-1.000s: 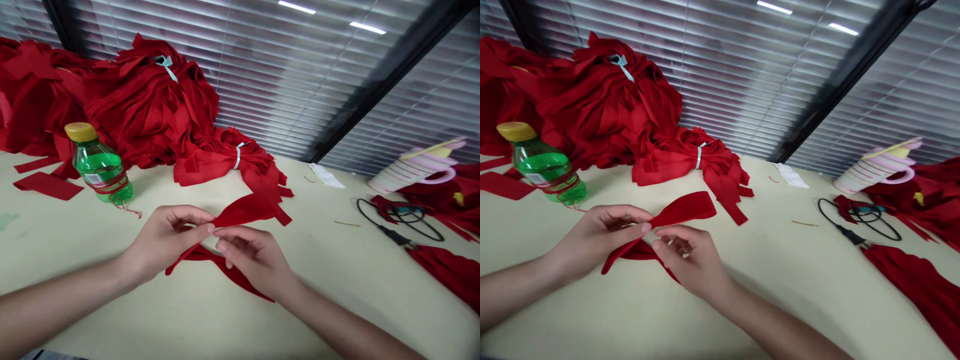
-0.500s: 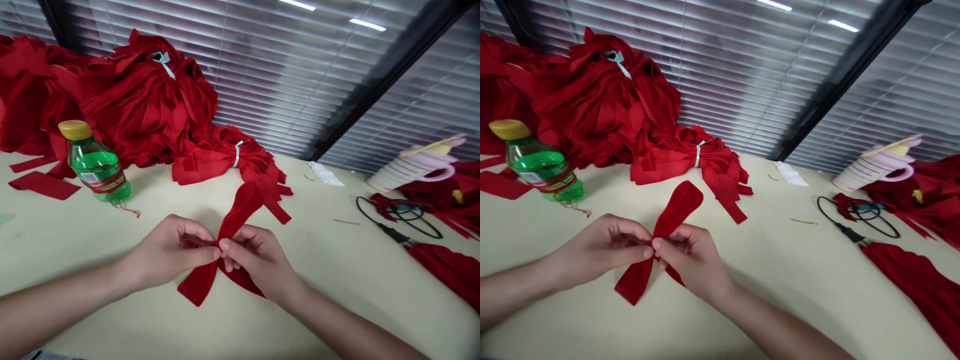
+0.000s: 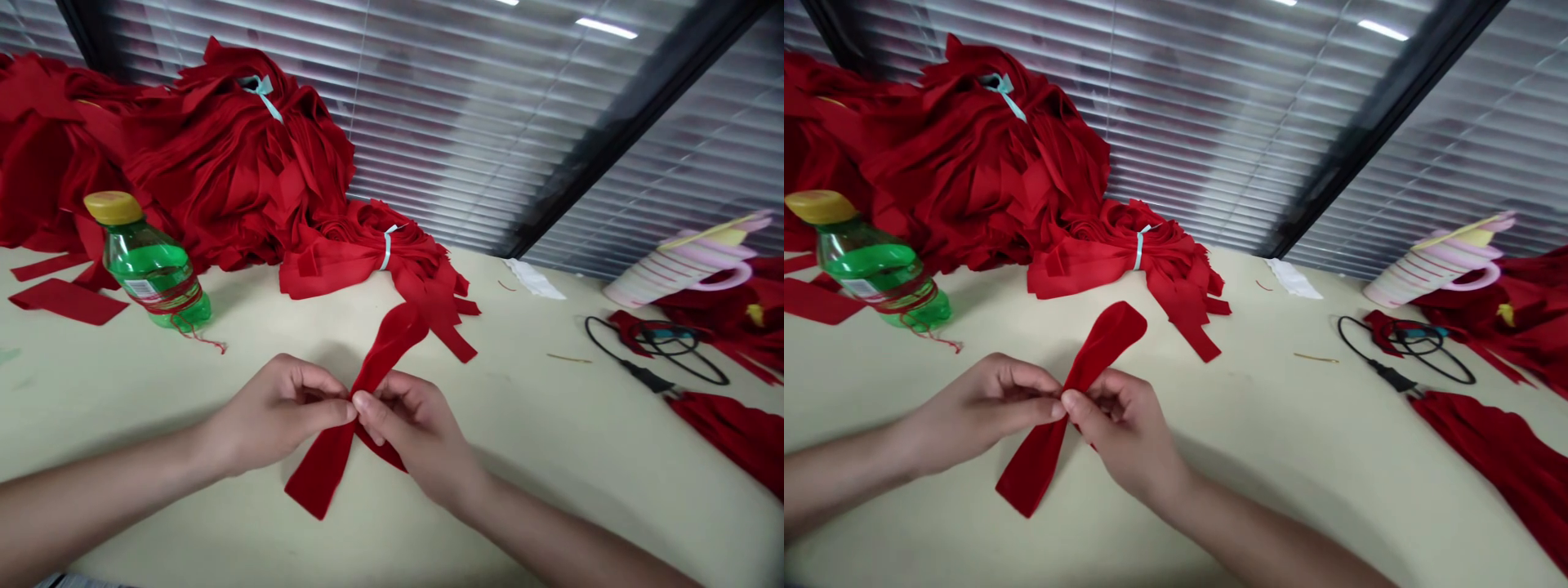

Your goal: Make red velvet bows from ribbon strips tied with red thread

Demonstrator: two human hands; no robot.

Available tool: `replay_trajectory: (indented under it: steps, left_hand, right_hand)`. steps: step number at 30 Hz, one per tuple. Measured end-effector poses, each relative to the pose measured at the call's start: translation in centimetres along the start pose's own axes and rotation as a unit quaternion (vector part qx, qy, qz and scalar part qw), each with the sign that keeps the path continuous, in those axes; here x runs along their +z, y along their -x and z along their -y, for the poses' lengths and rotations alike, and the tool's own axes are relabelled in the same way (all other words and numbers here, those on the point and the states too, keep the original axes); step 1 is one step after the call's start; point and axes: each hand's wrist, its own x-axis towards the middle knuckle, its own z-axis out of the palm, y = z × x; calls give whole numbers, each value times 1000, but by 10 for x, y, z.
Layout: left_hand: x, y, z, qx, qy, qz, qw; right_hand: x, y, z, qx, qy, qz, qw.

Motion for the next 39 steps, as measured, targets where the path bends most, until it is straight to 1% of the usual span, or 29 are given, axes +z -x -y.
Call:
replay_trajectory:
  steps: [2,5,7,9,11,13,15,17,19,21,24,26,28,30,31,33,35,37,39]
  left_hand:
    - [0,0,-3,3,29,7,1000]
    - [0,0,-5,18,77,22,997]
    - [0,-1,-5,22,83,21,996]
    - [-1,-3,-3,14,61,17,998]
    - [-3,-4,0,12,14,17,1000]
    - [-4,-4,3,24,-38,28,999]
    - [-5,-2,5,49,-73,38,995]
    - [-4,0,6,79,-97,44,991]
    - [-2,2,8,115,-125,33,985]
    - [0,3,10,149,-155,11,976]
    - [3,3,13,188,-193,-15,963]
    - [4,2,14,209,-205,-25,956]
    - [3,0,13,221,-203,-23,954]
    - [1,-1,10,207,-186,-14,960]
    - [0,-2,8,187,-168,-7,968]
    - [-2,-3,5,133,-106,10,985]
    - [-2,-4,3,98,-42,16,994]
    - [-2,-4,4,94,-20,5,995]
    - [-2,-5,7,96,-28,-23,995]
  right_hand:
    - [-2,-2,-1,10,-43,-1,999]
    - [-4,-4,-2,13,-114,15,993]
    - [-6,-5,-1,8,-116,22,993]
    - [-7,-5,0,5,-78,26,997]
    - [-7,-4,3,16,-30,35,999]
    - [-7,-2,6,31,3,42,999]
    - [-7,0,10,31,19,42,998]
    - [-6,2,14,7,32,30,999]
    - [-4,3,15,-21,47,14,999]
    - [-3,3,14,-35,56,0,998]
    - [-1,3,9,-33,56,-11,998]
    - [0,2,4,-31,41,-19,998]
    - [0,0,1,-25,11,-26,999]
    - [-1,-1,-1,-14,-39,-21,999]
    - [-1,-3,-1,-5,-70,-13,997]
    - [-3,-5,-1,22,-134,2,991]
    - [-4,-7,0,46,-178,3,983]
    - [-5,-8,0,43,-171,-6,984]
    - [-5,-8,0,10,-116,-13,993]
